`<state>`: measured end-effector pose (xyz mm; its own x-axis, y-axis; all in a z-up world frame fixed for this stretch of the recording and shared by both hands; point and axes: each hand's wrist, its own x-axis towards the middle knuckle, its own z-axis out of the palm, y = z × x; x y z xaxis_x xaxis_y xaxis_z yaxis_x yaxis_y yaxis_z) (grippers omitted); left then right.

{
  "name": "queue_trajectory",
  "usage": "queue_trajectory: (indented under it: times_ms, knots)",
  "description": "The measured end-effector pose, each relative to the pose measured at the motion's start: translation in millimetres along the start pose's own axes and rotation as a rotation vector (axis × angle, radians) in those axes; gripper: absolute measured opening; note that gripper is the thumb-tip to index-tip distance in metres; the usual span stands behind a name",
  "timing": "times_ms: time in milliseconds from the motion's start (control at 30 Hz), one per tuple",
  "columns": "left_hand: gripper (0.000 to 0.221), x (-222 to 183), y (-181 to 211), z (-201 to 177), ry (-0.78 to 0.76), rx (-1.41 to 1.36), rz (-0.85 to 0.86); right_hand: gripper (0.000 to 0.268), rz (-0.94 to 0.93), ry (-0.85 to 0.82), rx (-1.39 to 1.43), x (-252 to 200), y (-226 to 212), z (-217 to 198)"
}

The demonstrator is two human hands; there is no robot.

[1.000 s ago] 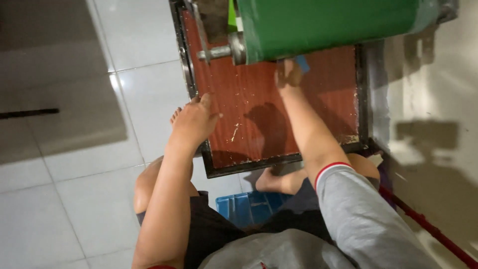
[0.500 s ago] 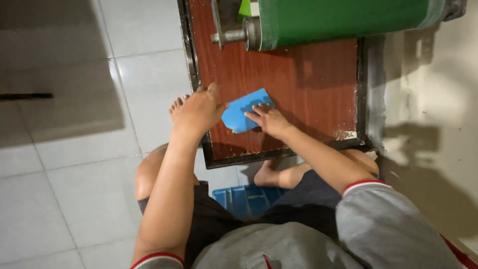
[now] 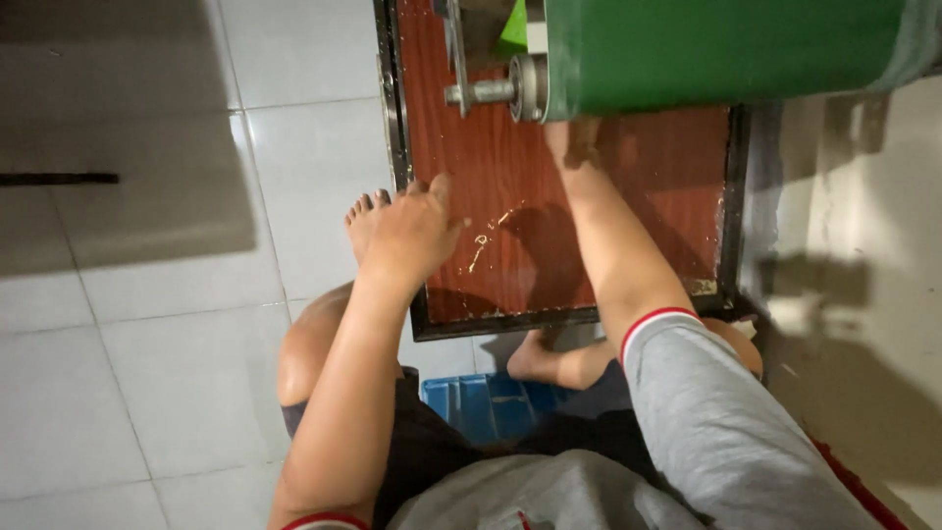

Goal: The person sits barefoot on the floor and operates a green dough sheeter, feeding a yellow dough sheet through the rollers. They use a blue plastic scraper to clean the machine's wooden tray between batches and fold the processed dough, stacking it on a nearby table.

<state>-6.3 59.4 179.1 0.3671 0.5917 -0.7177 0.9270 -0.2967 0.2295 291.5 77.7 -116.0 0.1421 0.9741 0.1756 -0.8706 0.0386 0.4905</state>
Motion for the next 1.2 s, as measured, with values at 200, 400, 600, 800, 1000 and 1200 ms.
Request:
queue_trajectory:
  times_ms: [200,400,600,800,1000,1200]
  knots:
    - [0.038,4,-7,6,0.143,-0.064,0.221,0.039,-0.035,0.298,1.158,0,-9,-102]
    - [0.041,-14,-12,-9,0.134,-0.066,0.158,0.062,-0.091,0.621,2.522,-102,4,-105]
    - [0.041,-10,-14,2,0.112,-0.005,0.1,0.026,-0.347,0.285,2.661,-142,96,64]
    - [0.044,-21,-12,-7,0.069,-0.057,0.05,0.026,-0.206,-0.491,2.393,-124,-108,38]
    - [0.039,-29,-12,-16,0.099,-0.099,0.096,0.028,-0.397,-0.457,2.354,-149,32,52]
    - [0.041,-28,-11,-19,0.065,-0.138,0.092,0.033,-0.578,-0.138,2.815,-234,130,51]
